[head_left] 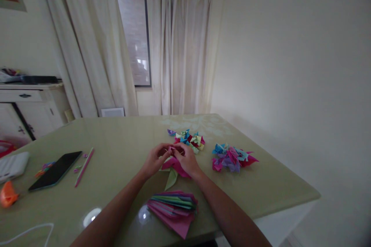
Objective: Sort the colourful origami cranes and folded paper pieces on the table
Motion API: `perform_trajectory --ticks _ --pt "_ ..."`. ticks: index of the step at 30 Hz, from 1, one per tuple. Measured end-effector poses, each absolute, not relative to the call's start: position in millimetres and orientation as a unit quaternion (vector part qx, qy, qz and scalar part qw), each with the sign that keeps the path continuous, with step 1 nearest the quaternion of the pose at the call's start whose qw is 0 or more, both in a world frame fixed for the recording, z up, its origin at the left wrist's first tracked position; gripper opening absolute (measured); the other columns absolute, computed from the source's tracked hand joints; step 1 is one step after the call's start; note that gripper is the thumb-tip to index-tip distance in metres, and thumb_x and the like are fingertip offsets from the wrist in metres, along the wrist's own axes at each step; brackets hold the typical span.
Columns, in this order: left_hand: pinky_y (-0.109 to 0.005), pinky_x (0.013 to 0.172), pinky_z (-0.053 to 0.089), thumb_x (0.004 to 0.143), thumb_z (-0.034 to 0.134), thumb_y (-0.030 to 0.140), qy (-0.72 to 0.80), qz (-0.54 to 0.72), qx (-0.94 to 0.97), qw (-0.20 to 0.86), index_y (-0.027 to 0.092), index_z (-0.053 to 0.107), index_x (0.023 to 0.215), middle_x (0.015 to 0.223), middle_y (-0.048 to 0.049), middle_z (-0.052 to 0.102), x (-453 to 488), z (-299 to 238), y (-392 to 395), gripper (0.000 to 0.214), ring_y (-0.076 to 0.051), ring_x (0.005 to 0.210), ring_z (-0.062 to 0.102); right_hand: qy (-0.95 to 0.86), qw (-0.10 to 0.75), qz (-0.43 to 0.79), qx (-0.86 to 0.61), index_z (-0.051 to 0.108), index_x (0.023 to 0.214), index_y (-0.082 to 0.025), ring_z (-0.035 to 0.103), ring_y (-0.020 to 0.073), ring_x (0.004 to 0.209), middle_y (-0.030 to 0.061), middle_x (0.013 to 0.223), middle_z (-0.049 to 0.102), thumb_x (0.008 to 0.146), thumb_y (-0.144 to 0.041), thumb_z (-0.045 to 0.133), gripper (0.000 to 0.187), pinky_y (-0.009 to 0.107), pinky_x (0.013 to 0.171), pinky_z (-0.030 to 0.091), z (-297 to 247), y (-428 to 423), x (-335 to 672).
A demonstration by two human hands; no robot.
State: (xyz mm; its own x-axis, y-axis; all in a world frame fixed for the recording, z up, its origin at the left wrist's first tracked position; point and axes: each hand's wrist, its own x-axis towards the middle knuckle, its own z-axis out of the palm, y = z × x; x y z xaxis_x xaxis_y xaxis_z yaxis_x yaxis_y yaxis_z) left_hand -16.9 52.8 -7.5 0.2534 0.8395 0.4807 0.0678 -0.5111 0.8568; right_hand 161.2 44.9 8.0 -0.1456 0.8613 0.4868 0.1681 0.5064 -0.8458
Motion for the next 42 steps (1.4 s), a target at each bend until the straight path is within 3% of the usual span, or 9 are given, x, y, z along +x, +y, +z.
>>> perform_trajectory --ticks 10,13,18,21,25,29,33,38,42 --pt "-0.026 0.059 0.049 0.097 0.056 0.054 0.406 0.537 0.691 0.265 0.016 0.074 0.094 0.069 -0.0022 0.068 -20.3 -6.5 55.1 0.042 -0.016 0.062 0.061 -0.687 0.519 0.356 -0.362 0.07 0.114 -0.021 0.074 0.0207 0.082 0.0027 0.087 0.077 0.086 -0.026 0.067 0.029 0.032 0.075 0.057 2.0 46.0 158.1" --pt "-0.024 0.054 0.044 0.096 0.057 0.05 0.402 0.542 0.682 0.283 0.016 0.07 0.102 0.066 0.0006 0.064 -19.5 -11.1 58.3 0.037 -0.014 0.057 0.058 -0.67 0.548 0.324 -0.381 0.07 0.112 -0.021 0.073 0.0206 0.086 0.0044 0.095 0.077 0.088 -0.027 0.063 0.025 0.033 0.079 0.057 -0.2 52.7 161.6" --pt "-0.024 0.06 0.049 0.092 0.059 0.043 0.371 0.571 0.658 0.321 0.018 0.064 0.111 0.072 0.0017 0.064 -20.2 -19.6 63.4 0.032 -0.012 0.061 0.06 -0.623 0.598 0.199 -0.464 0.068 0.115 -0.019 0.07 0.0233 0.094 0.0089 0.103 0.075 0.094 -0.027 0.054 0.027 0.037 0.087 0.055 -4.9 78.2 183.8" --pt "-0.023 0.054 0.046 0.092 0.058 0.044 0.384 0.571 0.627 0.364 0.019 0.062 0.109 0.066 0.0052 0.058 -22.5 -23.6 65.7 0.031 -0.01 0.054 0.056 -0.65 0.565 0.124 -0.493 0.068 0.12 -0.018 0.067 0.0251 0.101 0.0115 0.109 0.073 0.092 -0.02 0.052 0.032 0.039 0.093 0.053 -6.2 95.4 196.9" --pt "-0.02 0.044 0.036 0.093 0.054 0.049 0.405 0.577 0.597 0.382 0.02 0.063 0.107 0.061 0.0075 0.053 -25.6 -24.4 69.9 0.034 -0.008 0.044 0.048 -0.711 0.448 0.024 -0.541 0.072 0.12 -0.021 0.063 0.0287 0.113 0.0132 0.119 0.072 0.086 -0.013 0.061 0.037 0.041 0.102 0.046 -3.0 111.7 199.0" --pt "-0.023 0.052 0.045 0.09 0.059 0.048 0.375 0.597 0.587 0.399 0.018 0.066 0.11 0.073 0.0012 0.064 -28.7 -18.2 70.7 0.037 -0.011 0.056 0.058 -0.732 0.359 -0.005 -0.579 0.078 0.101 -0.021 0.065 0.0298 0.104 0.0126 0.105 0.077 0.085 -0.009 0.067 0.024 0.039 0.093 0.045 0.8 115.5 193.6" --pt "-0.032 0.073 0.056 0.088 0.065 0.042 0.382 0.596 0.571 0.417 0.018 0.065 0.118 0.091 -0.0044 0.072 -31.5 -11.7 65.3 0.039 -0.017 0.08 0.069 -0.731 0.374 -0.004 -0.571 0.078 0.093 -0.022 0.066 0.028 0.099 0.0098 0.099 0.078 0.089 -0.009 0.062 0.021 0.037 0.09 0.045 3.2 107.2 196.8" --pt "-0.031 0.07 0.055 0.083 0.072 0.05 0.401 0.593 0.572 0.402 0.019 0.064 0.118 0.093 -0.0048 0.072 -31.9 -11.3 61.3 0.047 -0.018 0.078 0.069 -0.733 0.444 0.015 -0.515 0.077 0.108 -0.021 0.066 0.0261 0.103 0.0093 0.106 0.076 0.095 -0.019 0.059 0.023 0.036 0.095 0.047 6.9 96.5 199.1" --pt "-0.03 0.069 0.055 0.083 0.072 0.049 0.398 0.589 0.573 0.408 0.019 0.061 0.122 0.098 -0.0046 0.072 -30.2 -13.0 61.3 0.05 -0.016 0.076 0.069 -0.751 0.38 0.002 -0.541 0.073 0.127 -0.022 0.063 0.0292 0.114 0.0132 0.123 0.072 0.094 -0.026 0.067 0.034 0.039 0.101 0.045 1.5 98.8 191.6"
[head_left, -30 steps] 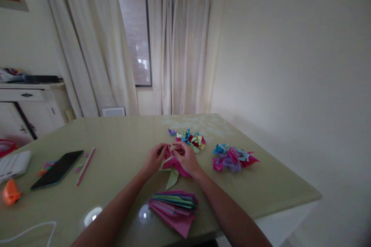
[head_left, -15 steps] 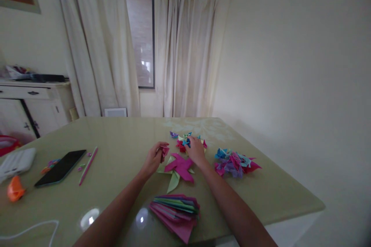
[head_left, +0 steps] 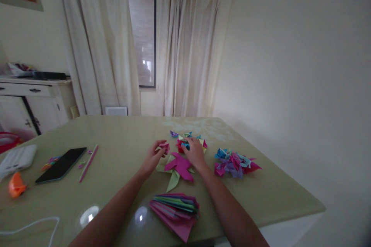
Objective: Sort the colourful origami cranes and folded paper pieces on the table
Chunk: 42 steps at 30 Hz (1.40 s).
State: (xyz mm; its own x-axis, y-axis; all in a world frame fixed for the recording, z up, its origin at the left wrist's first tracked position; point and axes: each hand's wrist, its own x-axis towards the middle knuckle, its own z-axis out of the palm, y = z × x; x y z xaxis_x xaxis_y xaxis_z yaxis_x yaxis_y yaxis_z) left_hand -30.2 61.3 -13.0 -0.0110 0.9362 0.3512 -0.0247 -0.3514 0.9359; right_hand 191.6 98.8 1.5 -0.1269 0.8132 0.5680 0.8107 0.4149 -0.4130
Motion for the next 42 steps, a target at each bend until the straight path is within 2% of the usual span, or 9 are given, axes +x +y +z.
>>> perform_trajectory --ticks 4,11,15,20,26,30,33,39,42 --pt "-0.029 0.067 0.056 0.076 0.08 0.05 0.408 0.604 0.554 0.403 0.021 0.059 0.123 0.106 -0.0052 0.071 -28.2 -14.5 62.1 0.059 -0.018 0.08 0.072 -0.758 0.316 0.014 -0.57 0.077 0.118 -0.022 0.065 0.0271 0.111 0.0099 0.117 0.076 0.096 -0.019 0.063 0.026 0.035 0.099 0.044 -5.0 103.5 188.4" --pt "-0.032 0.071 0.059 0.069 0.085 0.057 0.427 0.595 0.543 0.412 0.019 0.066 0.104 0.091 -0.0078 0.079 -28.5 -12.7 61.2 0.055 -0.024 0.087 0.076 -0.745 0.356 0.022 -0.563 0.075 0.118 -0.023 0.067 0.0242 0.103 0.0072 0.105 0.078 0.093 -0.01 0.059 0.033 0.033 0.094 0.047 -1.5 101.8 196.3" --pt "-0.032 0.07 0.06 0.07 0.084 0.059 0.421 0.598 0.543 0.413 0.018 0.069 0.1 0.084 -0.006 0.078 -29.8 -11.1 61.7 0.053 -0.022 0.079 0.075 -0.736 0.367 -0.001 -0.569 0.073 0.115 -0.02 0.066 0.0254 0.107 0.0098 0.111 0.073 0.09 -0.015 0.065 0.027 0.034 0.097 0.048 -2.5 98.3 196.8" --pt "-0.032 0.068 0.061 0.067 0.086 0.06 0.41 0.625 0.527 0.405 0.018 0.072 0.095 0.083 -0.0043 0.076 -30.6 -11.0 64.3 0.052 -0.019 0.07 0.072 -0.721 0.323 -0.034 -0.612 0.069 0.108 -0.019 0.065 0.0269 0.106 0.0119 0.114 0.068 0.087 -0.023 0.074 0.022 0.035 0.093 0.049 -2.1 92.2 195.6" --pt "-0.038 0.085 0.063 0.067 0.086 0.062 0.402 0.631 0.512 0.421 0.018 0.07 0.095 0.09 -0.0049 0.078 -30.2 -13.3 65.8 0.054 -0.02 0.083 0.075 -0.715 0.273 -0.001 -0.644 0.069 0.1 -0.021 0.069 0.022 0.088 0.0068 0.095 0.074 0.091 -0.027 0.073 0.011 0.029 0.076 0.045 0.7 90.0 195.8" --pt "-0.036 0.077 0.061 0.071 0.079 0.065 0.423 0.614 0.533 0.4 0.018 0.07 0.095 0.086 -0.0059 0.077 -30.5 -16.9 68.4 0.053 -0.021 0.08 0.074 -0.706 0.273 0.01 -0.653 0.069 0.103 -0.023 0.071 0.0217 0.089 0.0054 0.093 0.077 0.09 -0.023 0.071 0.013 0.028 0.073 0.043 -0.6 91.6 196.0" --pt "-0.031 0.066 0.055 0.072 0.079 0.056 0.436 0.607 0.551 0.371 0.018 0.071 0.089 0.078 -0.0043 0.075 -32.7 -15.7 68.0 0.043 -0.02 0.074 0.07 -0.705 0.291 0.022 -0.646 0.069 0.104 -0.023 0.072 0.0215 0.089 0.0054 0.094 0.078 0.09 -0.018 0.069 0.015 0.028 0.073 0.044 -1.6 92.9 195.9" --pt "-0.028 0.071 0.049 0.081 0.07 0.041 0.417 0.608 0.586 0.335 0.019 0.069 0.084 0.077 -0.002 0.07 -35.2 -5.1 60.3 0.022 -0.017 0.075 0.064 -0.717 0.399 0.046 -0.57 0.07 0.101 -0.023 0.071 0.0214 0.09 0.0048 0.096 0.077 0.088 -0.013 0.064 0.017 0.029 0.078 0.049 0.4 91.4 194.5" --pt "-0.026 0.064 0.045 0.084 0.067 0.04 0.415 0.608 0.589 0.334 0.02 0.066 0.083 0.073 -0.0003 0.067 -34.1 -3.3 58.1 0.02 -0.015 0.067 0.059 -0.725 0.461 0.046 -0.51 0.07 0.102 -0.022 0.07 0.021 0.089 0.0051 0.097 0.076 0.088 -0.012 0.061 0.019 0.03 0.08 0.051 2.3 89.3 192.3"
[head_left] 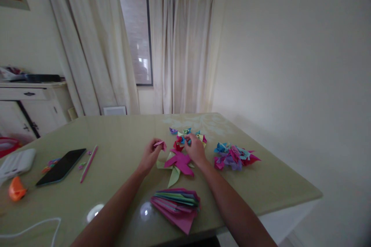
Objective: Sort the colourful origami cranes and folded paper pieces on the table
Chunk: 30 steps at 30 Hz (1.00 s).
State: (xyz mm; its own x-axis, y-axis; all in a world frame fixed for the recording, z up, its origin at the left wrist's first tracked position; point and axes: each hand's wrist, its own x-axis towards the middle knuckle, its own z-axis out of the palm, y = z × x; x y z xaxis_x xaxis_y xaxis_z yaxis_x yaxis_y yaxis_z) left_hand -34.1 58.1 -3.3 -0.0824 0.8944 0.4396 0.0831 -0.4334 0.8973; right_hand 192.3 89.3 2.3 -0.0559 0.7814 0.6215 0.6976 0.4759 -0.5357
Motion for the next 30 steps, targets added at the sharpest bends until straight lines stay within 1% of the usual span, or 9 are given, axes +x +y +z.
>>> perform_trajectory --ticks 2,4,7,10,12,15,24,27,30 --pt "-0.024 0.057 0.04 0.084 0.067 0.042 0.421 0.606 0.58 0.345 0.02 0.064 0.084 0.071 0.0013 0.065 -33.0 -3.0 57.3 0.022 -0.013 0.06 0.053 -0.732 0.49 0.047 -0.472 0.07 0.104 -0.021 0.07 0.0209 0.089 0.0059 0.098 0.075 0.089 -0.012 0.06 0.021 0.031 0.082 0.053 3.3 87.8 190.3" --pt "-0.023 0.054 0.037 0.084 0.068 0.044 0.418 0.607 0.572 0.36 0.02 0.063 0.084 0.068 0.0025 0.063 -32.2 -2.3 56.4 0.024 -0.011 0.056 0.049 -0.742 0.507 0.05 -0.436 0.071 0.108 -0.021 0.07 0.0206 0.091 0.0066 0.102 0.074 0.09 -0.012 0.059 0.023 0.031 0.085 0.054 3.7 86.2 188.1" --pt "-0.023 0.054 0.037 0.084 0.07 0.046 0.402 0.606 0.568 0.385 0.02 0.065 0.082 0.067 0.002 0.064 -31.8 -0.1 54.1 0.027 -0.011 0.056 0.048 -0.768 0.509 0.057 -0.384 0.071 0.114 -0.022 0.07 0.0206 0.099 0.0069 0.109 0.074 0.094 -0.013 0.059 0.026 0.032 0.092 0.054 3.8 83.1 185.0" --pt "-0.023 0.054 0.035 0.082 0.075 0.049 0.39 0.59 0.571 0.417 0.018 0.07 0.087 0.071 -0.0006 0.068 -31.9 1.2 51.9 0.031 -0.011 0.056 0.048 -0.793 0.495 0.056 -0.35 0.072 0.117 -0.022 0.069 0.0212 0.107 0.0075 0.114 0.074 0.097 -0.015 0.059 0.025 0.033 0.097 0.054 3.9 79.2 182.3" --pt "-0.023 0.053 0.033 0.081 0.077 0.051 0.384 0.584 0.569 0.433 0.018 0.073 0.091 0.072 -0.0016 0.07 -31.9 0.7 51.4 0.035 -0.011 0.055 0.047 -0.805 0.479 0.054 -0.346 0.073 0.115 -0.023 0.07 0.0209 0.106 0.0074 0.113 0.073 0.099 -0.016 0.058 0.023 0.033 0.095 0.055 4.3 76.4 180.8" --pt "-0.023 0.053 0.033 0.08 0.078 0.052 0.368 0.59 0.563 0.448 0.018 0.072 0.09 0.071 -0.0005 0.068 -31.2 -1.3 51.8 0.035 -0.01 0.054 0.045 -0.816 0.458 0.056 -0.347 0.074 0.111 -0.024 0.069 0.0204 0.103 0.007 0.109 0.072 0.101 -0.017 0.059 0.02 0.032 0.093 0.056 3.9 73.2 178.5" --pt "-0.019 0.053 0.032 0.082 0.078 0.05 0.354 0.611 0.526 0.474 0.02 0.066 0.09 0.063 0.0061 0.055 -31.6 -10.1 57.5 0.033 -0.008 0.053 0.043 -0.827 0.466 0.032 -0.313 0.072 0.114 -0.023 0.069 0.0199 0.102 0.0071 0.107 0.07 0.104 -0.022 0.059 0.017 0.029 0.088 0.056 -6.4 71.7 171.4" --pt "-0.019 0.052 0.033 0.081 0.079 0.048 0.35 0.614 0.521 0.479 0.021 0.066 0.092 0.065 0.0058 0.056 -32.0 -10.9 58.1 0.033 -0.008 0.054 0.044 -0.834 0.457 0.024 -0.307 0.072 0.116 -0.023 0.069 0.0191 0.102 0.0066 0.109 0.071 0.103 -0.02 0.059 0.019 0.029 0.087 0.056 -7.1 69.6 170.2" --pt "-0.021 0.055 0.039 0.078 0.082 0.046 0.333 0.628 0.511 0.484 0.021 0.067 0.092 0.07 0.0041 0.06 -30.0 -7.2 55.9 0.033 -0.009 0.058 0.049 -0.841 0.446 0.01 -0.307 0.072 0.116 -0.024 0.069 0.0192 0.102 0.0068 0.11 0.071 0.103 -0.02 0.058 0.019 0.029 0.087 0.056 -5.9 67.2 169.4"
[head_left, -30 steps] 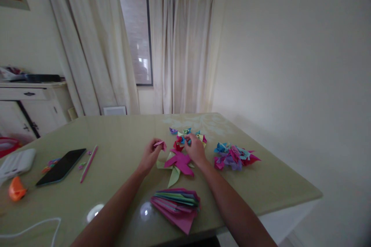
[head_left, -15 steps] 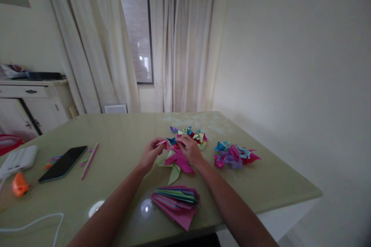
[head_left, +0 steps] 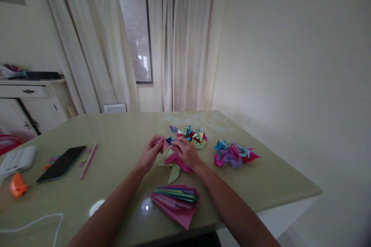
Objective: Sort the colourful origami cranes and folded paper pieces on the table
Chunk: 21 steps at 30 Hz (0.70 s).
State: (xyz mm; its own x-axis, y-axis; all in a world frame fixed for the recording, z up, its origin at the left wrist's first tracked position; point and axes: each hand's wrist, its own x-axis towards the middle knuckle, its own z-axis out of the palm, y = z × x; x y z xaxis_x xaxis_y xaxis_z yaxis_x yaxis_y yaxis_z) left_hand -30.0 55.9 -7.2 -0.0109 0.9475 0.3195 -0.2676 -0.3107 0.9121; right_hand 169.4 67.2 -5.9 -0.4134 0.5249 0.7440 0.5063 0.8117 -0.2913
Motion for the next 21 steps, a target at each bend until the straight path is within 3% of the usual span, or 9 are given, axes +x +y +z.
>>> perform_trajectory --ticks 7,11,18,21 --pt "-0.028 0.078 0.054 0.067 0.091 0.039 0.312 0.633 0.487 0.514 0.021 0.067 0.096 0.089 -0.0006 0.074 -23.7 0.3 51.0 0.042 -0.016 0.081 0.066 -0.84 0.457 -0.008 -0.294 0.072 0.114 -0.023 0.069 0.0211 0.103 0.0085 0.112 0.071 0.104 -0.022 0.057 0.018 0.033 0.088 0.058 -3.5 64.1 167.9" --pt "-0.031 0.084 0.055 0.069 0.092 0.038 0.32 0.612 0.516 0.506 0.021 0.066 0.101 0.099 -0.0037 0.077 -24.9 -3.1 50.5 0.044 -0.019 0.091 0.071 -0.828 0.481 -0.004 -0.288 0.072 0.116 -0.026 0.067 0.0228 0.112 0.0089 0.115 0.069 0.103 -0.018 0.058 0.021 0.036 0.095 0.058 -4.7 65.1 167.4" --pt "-0.032 0.085 0.059 0.067 0.094 0.043 0.306 0.611 0.494 0.537 0.021 0.065 0.104 0.094 -0.0028 0.078 -30.6 -8.4 55.1 0.052 -0.017 0.086 0.073 -0.818 0.515 0.015 -0.257 0.07 0.116 -0.026 0.065 0.0229 0.116 0.0091 0.115 0.067 0.103 -0.017 0.057 0.021 0.039 0.102 0.056 -3.8 65.4 167.2" --pt "-0.035 0.087 0.06 0.067 0.094 0.045 0.316 0.61 0.492 0.535 0.022 0.066 0.118 0.093 -0.0033 0.079 -31.2 -8.4 56.3 0.062 -0.017 0.084 0.073 -0.817 0.517 0.031 -0.255 0.07 0.118 -0.026 0.065 0.0229 0.115 0.0086 0.114 0.068 0.102 -0.016 0.057 0.023 0.039 0.102 0.056 -2.6 64.0 166.7"
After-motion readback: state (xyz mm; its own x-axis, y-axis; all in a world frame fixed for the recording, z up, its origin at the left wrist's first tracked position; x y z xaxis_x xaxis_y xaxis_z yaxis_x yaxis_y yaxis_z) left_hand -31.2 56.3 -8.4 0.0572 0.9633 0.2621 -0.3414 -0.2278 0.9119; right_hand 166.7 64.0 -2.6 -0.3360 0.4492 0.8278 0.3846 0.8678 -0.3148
